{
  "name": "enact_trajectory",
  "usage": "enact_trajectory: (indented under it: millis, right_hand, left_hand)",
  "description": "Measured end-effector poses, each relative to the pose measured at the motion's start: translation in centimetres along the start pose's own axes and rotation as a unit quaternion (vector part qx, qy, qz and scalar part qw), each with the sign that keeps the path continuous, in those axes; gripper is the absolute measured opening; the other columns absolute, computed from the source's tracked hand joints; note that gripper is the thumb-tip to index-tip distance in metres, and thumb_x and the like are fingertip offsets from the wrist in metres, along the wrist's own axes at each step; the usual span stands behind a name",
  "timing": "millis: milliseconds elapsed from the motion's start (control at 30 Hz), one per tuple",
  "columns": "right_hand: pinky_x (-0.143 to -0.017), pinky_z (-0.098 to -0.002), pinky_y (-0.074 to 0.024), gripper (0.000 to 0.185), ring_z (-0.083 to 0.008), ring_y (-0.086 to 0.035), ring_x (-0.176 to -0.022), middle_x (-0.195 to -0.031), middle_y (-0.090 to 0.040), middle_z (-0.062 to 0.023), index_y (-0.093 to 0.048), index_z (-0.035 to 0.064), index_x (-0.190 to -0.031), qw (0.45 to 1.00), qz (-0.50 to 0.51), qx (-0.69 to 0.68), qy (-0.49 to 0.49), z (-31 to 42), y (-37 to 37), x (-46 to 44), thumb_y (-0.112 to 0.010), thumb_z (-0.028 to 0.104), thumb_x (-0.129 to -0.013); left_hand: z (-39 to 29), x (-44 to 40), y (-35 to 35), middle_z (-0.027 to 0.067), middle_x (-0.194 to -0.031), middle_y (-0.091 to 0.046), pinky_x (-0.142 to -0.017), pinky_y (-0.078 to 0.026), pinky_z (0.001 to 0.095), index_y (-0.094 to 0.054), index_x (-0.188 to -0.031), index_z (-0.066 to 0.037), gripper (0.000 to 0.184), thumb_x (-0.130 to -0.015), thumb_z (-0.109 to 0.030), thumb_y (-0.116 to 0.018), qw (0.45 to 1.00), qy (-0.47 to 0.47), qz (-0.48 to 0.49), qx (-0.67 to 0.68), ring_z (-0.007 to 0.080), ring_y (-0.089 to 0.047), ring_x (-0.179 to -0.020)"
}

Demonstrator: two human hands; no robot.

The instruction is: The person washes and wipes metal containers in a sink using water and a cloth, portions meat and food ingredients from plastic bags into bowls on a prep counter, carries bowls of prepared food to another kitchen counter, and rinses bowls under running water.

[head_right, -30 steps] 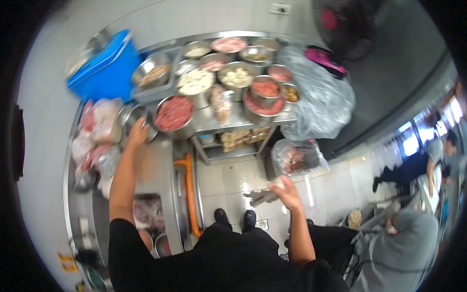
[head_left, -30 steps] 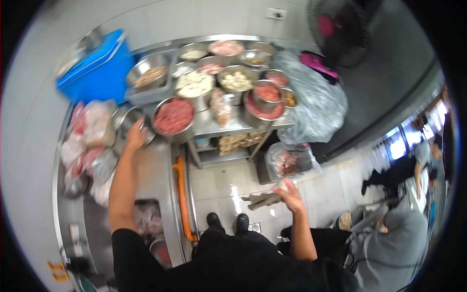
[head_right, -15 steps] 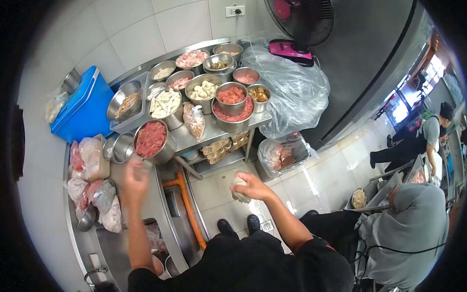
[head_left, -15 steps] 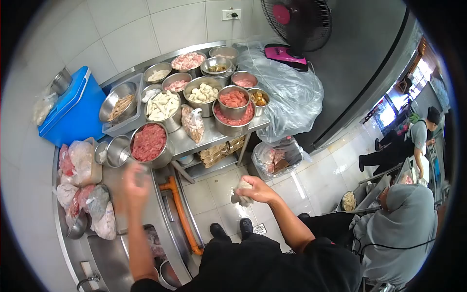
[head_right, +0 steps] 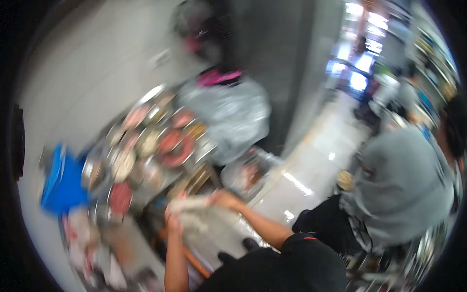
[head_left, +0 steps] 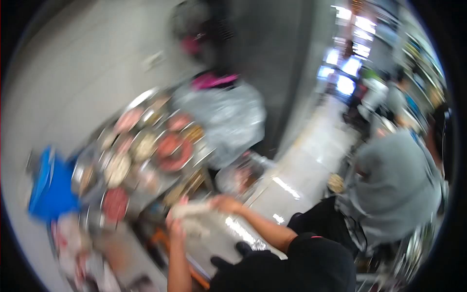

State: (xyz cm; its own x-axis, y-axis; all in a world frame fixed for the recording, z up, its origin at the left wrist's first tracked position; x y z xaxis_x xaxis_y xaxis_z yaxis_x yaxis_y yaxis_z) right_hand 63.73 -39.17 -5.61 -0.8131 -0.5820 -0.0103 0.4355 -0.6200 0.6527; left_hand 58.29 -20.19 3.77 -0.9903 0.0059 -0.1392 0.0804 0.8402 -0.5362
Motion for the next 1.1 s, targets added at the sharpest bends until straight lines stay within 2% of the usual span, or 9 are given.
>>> enact_trajectory:
  millis: [67, 100, 333, 400, 567, 667, 733, 900, 1100]
  right_hand:
    - [-0.097, -0.0393, -0.0378, 0.047, -0.0307, -0.052, -0.11, -0.113, -0.057, -0.0173, -0.054, 0.0036, -0.118, 0.971, -0.003, -0.188, -0.149, 1.1, 0.5, 3.1, -0.066, 0.026, -0.078]
    - [-0.1, -0.0393, -0.0351, 0.063, -0.0306, -0.047, -0.116, -0.122, -0.051, -0.0188, -0.046, 0.0024, -0.127, 0.981, -0.172, -0.089, -0.008, 1.4, 1.1, 3.9, -0.071, 0.025, -0.074]
    - [-0.098, -0.0335, -0.0351, 0.088, -0.023, -0.043, -0.116, -0.124, -0.048, -0.0134, -0.035, -0.0014, -0.131, 0.911, -0.226, -0.332, 0.093, 7.8, 5.2, 6.8, -0.081, 0.026, -0.062]
    - [-0.092, -0.0303, -0.0393, 0.083, -0.0187, -0.05, -0.106, -0.111, -0.054, -0.0096, -0.042, -0.0004, -0.123, 0.934, -0.076, -0.348, 0.016, 4.4, 2.9, 5.7, -0.083, 0.029, -0.058]
    - [-0.072, -0.0338, -0.0466, 0.054, -0.017, -0.057, -0.084, -0.094, -0.061, -0.0067, -0.048, 0.0026, -0.116, 0.916, -0.036, -0.4, -0.004, 4.5, 1.0, 6.4, -0.07, 0.018, -0.069]
    - [-0.068, -0.0381, -0.0471, 0.036, -0.023, -0.06, -0.078, -0.087, -0.063, -0.0118, -0.055, 0.0034, -0.104, 0.971, -0.024, -0.236, -0.016, 0.8, -0.7, 4.9, -0.062, 0.016, -0.071]
    - [-0.069, -0.0413, -0.0471, 0.029, -0.0298, -0.061, -0.077, -0.081, -0.063, -0.0165, -0.059, 0.0028, -0.095, 0.998, 0.062, -0.014, -0.01, 2.3, 2.8, 5.4, -0.059, 0.018, -0.07]
    - [-0.065, -0.0393, -0.0485, 0.039, -0.0261, -0.061, -0.071, -0.08, -0.064, -0.0125, -0.06, -0.0018, -0.094, 0.962, 0.198, -0.065, 0.174, 8.6, 4.0, 4.1, -0.064, 0.014, -0.059]
    - [-0.076, -0.0283, -0.0474, 0.035, -0.0147, -0.058, -0.088, -0.096, -0.062, -0.0044, -0.057, 0.0005, -0.105, 0.867, 0.151, -0.474, -0.025, 9.7, 5.1, 2.3, -0.066, 0.013, -0.074]
  left_hand:
    - [3.8, -0.8, 1.3, 0.0201, -0.107, -0.059, -0.094, -0.044, 0.0389, -0.053, -0.113, 0.006, 0.045, -0.067, 0.003, -0.05, 0.985, 0.085, -0.13, -0.078, 0.0282, -0.057, -0.104]
    - [4.1, -1.0, 0.0, 0.0154, -0.098, -0.059, -0.088, -0.045, 0.0356, -0.052, -0.114, 0.005, 0.047, -0.067, 0.003, -0.054, 0.958, 0.061, -0.215, -0.181, 0.0249, -0.059, -0.093]
    - [8.4, -3.4, -6.2, 0.0113, -0.095, -0.056, -0.073, -0.047, 0.0342, -0.051, -0.102, 0.003, 0.027, -0.078, -0.01, -0.052, 0.975, 0.085, -0.09, -0.187, 0.0202, -0.057, -0.084]
    - [11.0, -2.9, -4.1, 0.0096, -0.094, -0.057, -0.074, -0.049, 0.0356, -0.053, -0.101, -0.001, 0.025, -0.08, -0.014, -0.053, 0.975, 0.189, -0.112, 0.037, 0.0227, -0.058, -0.085]
    - [12.3, -1.8, -0.7, 0.0083, -0.094, -0.059, -0.078, -0.049, 0.0395, -0.055, -0.101, -0.004, 0.025, -0.081, -0.019, -0.055, 0.977, 0.187, -0.087, 0.053, 0.0259, -0.059, -0.088]
    - [10.4, 0.9, -1.2, 0.0095, -0.104, -0.059, -0.079, -0.047, 0.0393, -0.051, -0.111, -0.003, 0.036, -0.085, -0.028, -0.056, 0.954, 0.295, -0.046, -0.021, 0.024, -0.058, -0.094]
    - [7.7, 2.9, -1.8, 0.0129, -0.122, -0.051, -0.086, -0.044, 0.0404, -0.038, -0.127, -0.002, 0.059, -0.081, -0.029, -0.065, 0.862, 0.316, -0.029, -0.395, 0.025, -0.054, -0.105]
    - [7.0, 4.0, -9.3, 0.0156, -0.131, -0.04, -0.099, -0.033, 0.0369, -0.027, -0.134, 0.0, 0.084, -0.07, -0.022, -0.077, 0.922, 0.004, 0.224, -0.315, 0.0251, -0.044, -0.117]
    - [6.2, 1.3, -4.1, 0.0121, -0.102, -0.057, -0.075, -0.047, 0.0285, -0.049, -0.111, 0.004, 0.04, -0.091, -0.03, -0.055, 0.98, -0.013, -0.077, -0.18, 0.0188, -0.057, -0.088]
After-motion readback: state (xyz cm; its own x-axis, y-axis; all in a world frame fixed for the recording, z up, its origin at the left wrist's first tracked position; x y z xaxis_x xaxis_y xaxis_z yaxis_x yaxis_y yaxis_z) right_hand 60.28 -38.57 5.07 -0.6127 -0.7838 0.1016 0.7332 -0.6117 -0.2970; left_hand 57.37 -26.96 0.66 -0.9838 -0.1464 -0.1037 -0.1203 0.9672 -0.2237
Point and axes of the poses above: each hand's wrist, its own x-axis away from the middle knuckle, its own y-axis out of the back of the hand, z = x × y, the point moved 7 cm from there along -x, towards the middle knuckle
